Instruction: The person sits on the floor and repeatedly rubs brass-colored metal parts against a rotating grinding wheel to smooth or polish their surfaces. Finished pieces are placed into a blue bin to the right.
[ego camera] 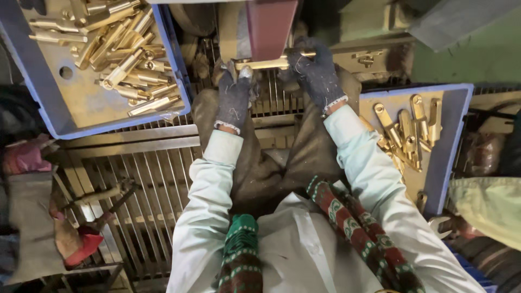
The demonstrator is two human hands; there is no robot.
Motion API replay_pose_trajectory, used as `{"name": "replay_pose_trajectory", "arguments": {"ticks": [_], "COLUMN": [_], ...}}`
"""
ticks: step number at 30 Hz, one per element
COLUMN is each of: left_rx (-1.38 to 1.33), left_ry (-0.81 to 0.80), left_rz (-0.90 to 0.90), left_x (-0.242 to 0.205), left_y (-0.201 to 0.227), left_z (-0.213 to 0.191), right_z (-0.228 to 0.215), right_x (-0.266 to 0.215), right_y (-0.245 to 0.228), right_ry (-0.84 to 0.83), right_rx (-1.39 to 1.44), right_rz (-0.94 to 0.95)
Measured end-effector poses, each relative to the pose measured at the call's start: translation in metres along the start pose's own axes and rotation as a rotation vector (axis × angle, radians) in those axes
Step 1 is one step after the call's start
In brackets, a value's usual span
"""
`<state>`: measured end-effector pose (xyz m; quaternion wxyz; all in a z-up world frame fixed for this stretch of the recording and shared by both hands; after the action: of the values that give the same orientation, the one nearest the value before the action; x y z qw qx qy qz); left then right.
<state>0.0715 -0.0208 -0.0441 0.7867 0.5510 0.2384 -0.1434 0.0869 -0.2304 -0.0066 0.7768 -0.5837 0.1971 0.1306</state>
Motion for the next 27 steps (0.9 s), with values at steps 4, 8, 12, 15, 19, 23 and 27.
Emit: {"name": "replay_pose_trajectory", "arguments": {"ticks": [4, 8, 12, 15, 19, 23, 27], "left_rx": [-0.078, 0.131, -0.072, 0.111, 0.204, 0.393, 0.403], "left_ry": [0.002, 0.064, 0.008, -0.026, -0.287, -0.424, -0.336], "left_rz": [0.015, 0.067, -0.027, 0.047, 0.219, 0.826, 0.715], "left_x": [0.005, 0.013, 0.008, -0.015, -0.064, -0.100, -0.109], "left_y": [-0.014, -0.027, -0.016, 0.010, 0.051, 0.081, 0.097], "left_z": [0.002, 0.004, 0.020, 0.028, 0.012, -0.005, -0.017], "right_z": [-0.006, -0.014, -0.017, -0.023, -0.040, -0.042, -0.028], "right_x": [0.006, 0.009, 0.009, -0.001, -0.046, -0.092, -0.090], "right_y": [0.003, 0.006, 0.002, -0.004, -0.013, 0.001, 0.014], "right_ry": [0.020, 0.074, 0.046, 0.039, -0.050, -0.141, -0.178], "right_rx": [0.008, -0.058, -0.029, -0.078, -0.501, -0.532, -0.628], "right_rz": [0.017, -0.004, -0.004, -0.042, -0.396, -0.529, -0.617]}}
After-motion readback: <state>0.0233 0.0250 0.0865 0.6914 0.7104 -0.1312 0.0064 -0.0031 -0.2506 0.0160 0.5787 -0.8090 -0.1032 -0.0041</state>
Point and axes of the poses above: each hand's wrist, its own x-axis towards the middle knuckle, its own z-axis out of the palm, y = z × x, the point moved 1 cm from there along x, towards the middle knuckle, and after that the axes turned 7 degrees about -x, right-handed, at the moved point
